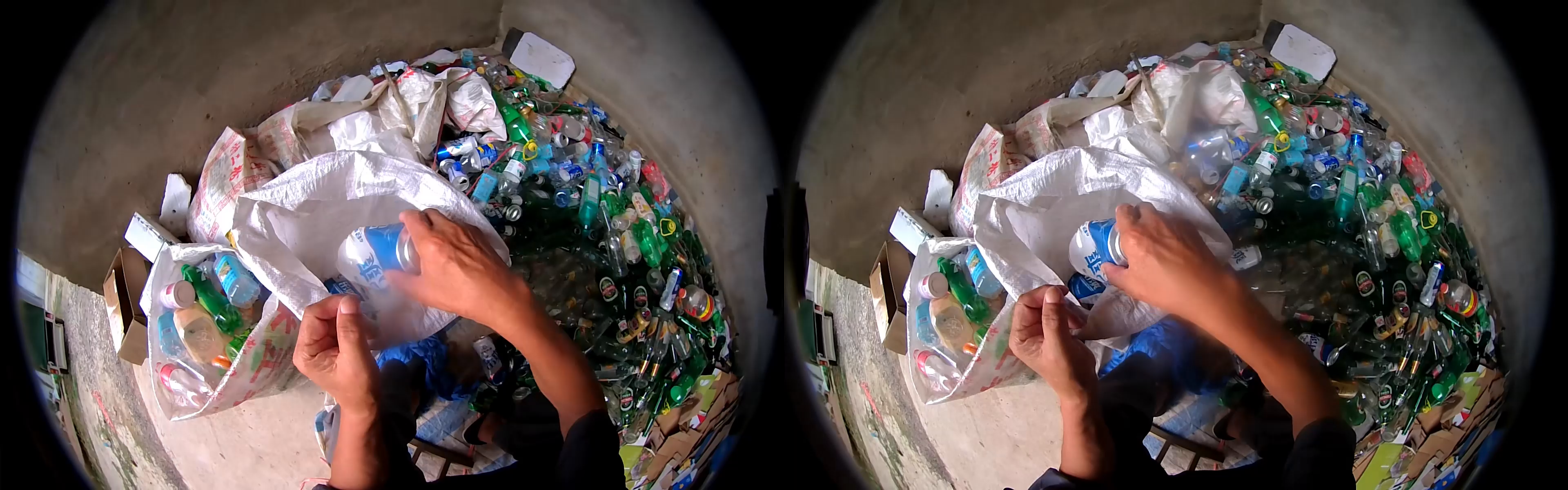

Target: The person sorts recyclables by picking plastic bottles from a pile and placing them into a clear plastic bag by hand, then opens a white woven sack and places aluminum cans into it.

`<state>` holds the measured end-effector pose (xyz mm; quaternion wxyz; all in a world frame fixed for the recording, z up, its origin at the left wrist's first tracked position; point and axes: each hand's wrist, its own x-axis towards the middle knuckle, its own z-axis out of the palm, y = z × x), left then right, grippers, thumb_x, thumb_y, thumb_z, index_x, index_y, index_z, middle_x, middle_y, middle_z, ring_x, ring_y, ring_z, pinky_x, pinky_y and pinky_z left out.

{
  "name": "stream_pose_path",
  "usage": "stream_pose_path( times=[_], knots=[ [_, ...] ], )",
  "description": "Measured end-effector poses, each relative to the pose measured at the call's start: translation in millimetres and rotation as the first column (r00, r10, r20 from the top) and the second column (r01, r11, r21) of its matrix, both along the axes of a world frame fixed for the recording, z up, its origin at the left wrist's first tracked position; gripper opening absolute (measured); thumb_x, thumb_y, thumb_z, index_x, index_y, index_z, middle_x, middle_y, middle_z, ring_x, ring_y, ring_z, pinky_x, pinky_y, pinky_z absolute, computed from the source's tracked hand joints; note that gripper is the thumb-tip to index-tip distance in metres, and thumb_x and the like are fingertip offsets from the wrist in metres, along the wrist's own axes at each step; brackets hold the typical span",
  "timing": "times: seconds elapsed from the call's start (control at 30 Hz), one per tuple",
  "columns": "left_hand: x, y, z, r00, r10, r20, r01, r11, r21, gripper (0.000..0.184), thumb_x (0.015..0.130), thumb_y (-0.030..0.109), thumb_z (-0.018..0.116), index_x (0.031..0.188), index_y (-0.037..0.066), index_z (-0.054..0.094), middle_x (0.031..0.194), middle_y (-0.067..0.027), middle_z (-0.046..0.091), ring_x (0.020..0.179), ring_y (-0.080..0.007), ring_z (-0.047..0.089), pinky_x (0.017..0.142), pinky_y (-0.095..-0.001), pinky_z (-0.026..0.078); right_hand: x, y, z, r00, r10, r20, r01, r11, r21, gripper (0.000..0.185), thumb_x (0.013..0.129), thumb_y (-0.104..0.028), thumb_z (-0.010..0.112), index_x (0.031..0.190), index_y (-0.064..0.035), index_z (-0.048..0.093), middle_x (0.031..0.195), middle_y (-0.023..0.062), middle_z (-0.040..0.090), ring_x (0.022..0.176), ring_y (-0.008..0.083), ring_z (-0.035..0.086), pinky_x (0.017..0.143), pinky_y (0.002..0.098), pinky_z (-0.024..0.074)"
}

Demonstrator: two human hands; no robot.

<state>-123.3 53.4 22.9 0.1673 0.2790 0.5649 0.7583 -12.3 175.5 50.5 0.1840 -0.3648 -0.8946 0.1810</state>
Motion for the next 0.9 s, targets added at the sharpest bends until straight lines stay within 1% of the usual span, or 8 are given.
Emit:
stream_pose_path(
  times=[0.2, 0.33, 0.43, 0.5, 0.63, 0.73, 0.87, 0.9],
  knots=[
    [-5, -1, -3, 1.0, 0.02, -0.004, -0.02, 1.0, 0.021, 0.015, 0.094, 0.011, 0.064, 0.086, -0.002, 0.063, 0.06, -0.002, 0.056, 0.051, -0.0073, 0.047, 0.053, -0.0205, 0.037, -65, 42, -36, 0.963, 0.12, 0.243, -0.087, 0.986, -0.143, 0.059, 0.078, -0.024, 0.074, 0.123, 0.0079, 0.051, 0.109, 0.0301, 0.062, 0.107, 0.0458, 0.061, 0.095, 0.0487, 0.048],
    [-11, 3, -4, 0.995, 0.089, -0.035, -0.086, 0.993, 0.08, 0.011, 0.093, 0.009, 0.062, 0.09, -0.002, 0.061, 0.069, -0.0039, 0.059, 0.058, -0.0092, 0.05, 0.059, -0.0222, 0.04, -72, 47, -64, 0.977, 0.209, -0.038, -0.211, 0.976, -0.052, 0.065, 0.079, -0.02, 0.075, 0.132, 0.0093, 0.05, 0.127, 0.0314, 0.057, 0.122, 0.0427, 0.055, 0.106, 0.0432, 0.0431],
    [-17, 6, -4, 0.987, 0.153, -0.05, -0.149, 0.986, 0.077, 0.01, 0.094, 0.008, 0.062, 0.089, -0.001, 0.06, 0.073, -0.0063, 0.062, 0.065, -0.0097, 0.053, 0.064, -0.0219, 0.041, -48, 38, -46, 0.872, 0.247, -0.423, -0.208, 0.968, 0.137, 0.048, 0.08, -0.015, 0.074, 0.119, 0.0053, 0.057, 0.108, 0.023, 0.066, 0.105, 0.0352, 0.065, 0.091, 0.041, 0.0523],
    [-21, 3, -6, 0.989, 0.136, -0.052, -0.133, 0.99, 0.057, 0.009, 0.094, 0.009, 0.06, 0.094, -0.001, 0.06, 0.08, -0.0055, 0.06, 0.07, -0.0109, 0.051, 0.073, -0.025, 0.042, -18, 31, -34, 0.804, 0.212, -0.556, -0.187, 0.977, 0.103, 0.038, 0.083, -0.018, 0.074, 0.113, 0.0031, 0.064, 0.1, 0.019, 0.071, 0.091, 0.0328, 0.071, 0.079, 0.0386, 0.0561],
    [-26, 6, -11, 0.967, 0.233, -0.105, -0.231, 0.972, 0.03, 0.014, 0.094, 0.017, 0.061, 0.094, 0.003, 0.065, 0.076, 0.0007, 0.06, 0.065, -0.0028, 0.05, 0.053, -0.0171, 0.028, 50, 11, -47, 0.569, -0.207, -0.796, 0.045, 0.974, -0.221, 0.018, 0.093, -0.009, 0.065, 0.107, 0.0005, 0.069, 0.086, 0.0071, 0.072, 0.074, 0.0099, 0.067, 0.066, 0.0225, 0.0528],
    [-29, 4, -12, 0.973, 0.202, -0.11, -0.202, 0.979, 0.011, 0.017, 0.096, 0.021, 0.059, 0.095, 0.006, 0.067, 0.077, 0.0035, 0.06, 0.065, 0.0, 0.051, 0.048, -0.0168, 0.021, 91, 18, -120, 0.369, -0.638, -0.676, 0.35, 0.769, -0.535, 0.015, 0.095, -0.009, 0.063, 0.104, 0.0021, 0.068, 0.083, 0.0024, 0.069, 0.071, 0.0077, 0.062, 0.063, 0.0221, 0.0489],
    [-24, 2, -6, 0.985, 0.161, -0.055, -0.162, 0.987, -0.018, 0.015, 0.095, 0.011, 0.059, 0.095, -0.003, 0.062, 0.074, -0.0056, 0.058, 0.071, -0.0111, 0.053, 0.074, -0.0228, 0.041, 138, 11, -301, 0.599, -0.739, -0.309, 0.402, 0.611, -0.682, 0.019, 0.091, -0.01, 0.06, 0.103, 0.0006, 0.069, 0.083, 0.0058, 0.069, 0.069, 0.0104, 0.064, 0.063, 0.0248, 0.0512],
    [-23, 3, -6, 0.984, 0.165, -0.071, -0.167, 0.986, -0.027, 0.015, 0.095, 0.012, 0.058, 0.094, -0.002, 0.062, 0.073, -0.0053, 0.058, 0.071, -0.0112, 0.053, 0.074, -0.0231, 0.041, 144, 0, -331, 0.714, -0.682, -0.161, 0.549, 0.687, -0.476, 0.022, 0.087, -0.015, 0.065, 0.101, 0.0016, 0.069, 0.082, 0.0106, 0.07, 0.071, 0.0181, 0.068, 0.066, 0.0316, 0.0538]
  ],
)
